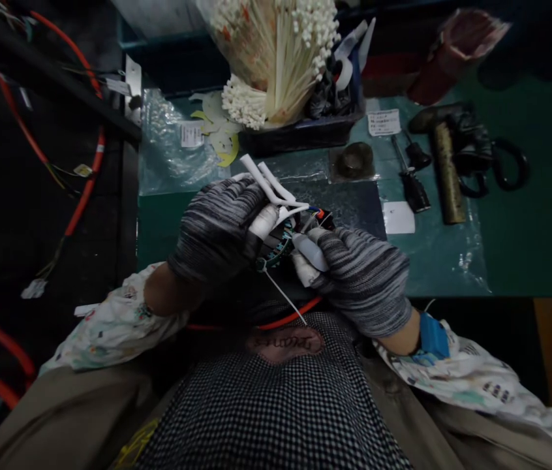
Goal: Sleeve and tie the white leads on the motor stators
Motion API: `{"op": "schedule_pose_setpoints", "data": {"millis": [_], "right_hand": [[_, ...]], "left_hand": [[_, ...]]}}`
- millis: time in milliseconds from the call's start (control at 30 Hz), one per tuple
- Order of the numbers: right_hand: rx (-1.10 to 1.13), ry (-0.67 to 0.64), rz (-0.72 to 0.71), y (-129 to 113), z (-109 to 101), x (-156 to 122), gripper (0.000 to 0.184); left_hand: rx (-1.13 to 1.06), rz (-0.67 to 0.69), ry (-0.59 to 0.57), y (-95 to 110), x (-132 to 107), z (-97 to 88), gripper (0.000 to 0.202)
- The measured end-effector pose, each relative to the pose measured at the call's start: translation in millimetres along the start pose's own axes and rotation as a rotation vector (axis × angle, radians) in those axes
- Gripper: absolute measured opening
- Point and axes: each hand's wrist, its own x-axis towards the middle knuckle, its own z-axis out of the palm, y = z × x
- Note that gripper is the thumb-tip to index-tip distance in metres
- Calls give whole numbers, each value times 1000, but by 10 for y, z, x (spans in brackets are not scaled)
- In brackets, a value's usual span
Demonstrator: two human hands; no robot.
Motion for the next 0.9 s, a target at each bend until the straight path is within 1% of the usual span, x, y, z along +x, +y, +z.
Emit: {"op": "schedule_pose_setpoints", "data": {"millis": [100, 200, 267, 333, 400, 467, 533, 633, 700, 767, 833, 900], "right_hand": [[-70, -10, 10, -5, 43, 36, 41], [-100, 7, 15, -16, 66, 51, 43], [-59, 29, 10, -8, 74, 34, 40], [20, 68, 7, 15, 78, -8, 35], [120, 110, 28, 53, 73, -69, 29], [224, 150, 112, 102, 43, -126, 24], [338, 183, 242, 163, -21, -149, 21], [515, 232, 411, 305, -139, -52, 19], [590, 266, 480, 458, -175, 116, 24], [594, 292, 522, 653, -143, 345, 30], [557, 305, 504, 851, -37, 592, 36], [538, 306, 464, 1002, 119, 798, 41]], "left_hand": [[6, -1, -28, 4, 81, 1, 42], [29, -6, -10, 12, 128, -1, 40], [20, -15, -24, 21, 154, -11, 39], [-10, -29, -53, 33, 181, -27, 39], [-35, -52, -57, 39, 198, -38, 40], [-35, -71, -31, 32, 192, -38, 39], [-23, -76, 15, 17, 155, -27, 39], [-14, -86, 84, 17, 45, -8, 42], [23, -148, 113, 54, -45, 0, 53], [97, -249, 112, 112, -118, 5, 75], [157, -334, 58, 154, -151, 9, 98], [161, -358, -14, 145, -139, 10, 109]]}}
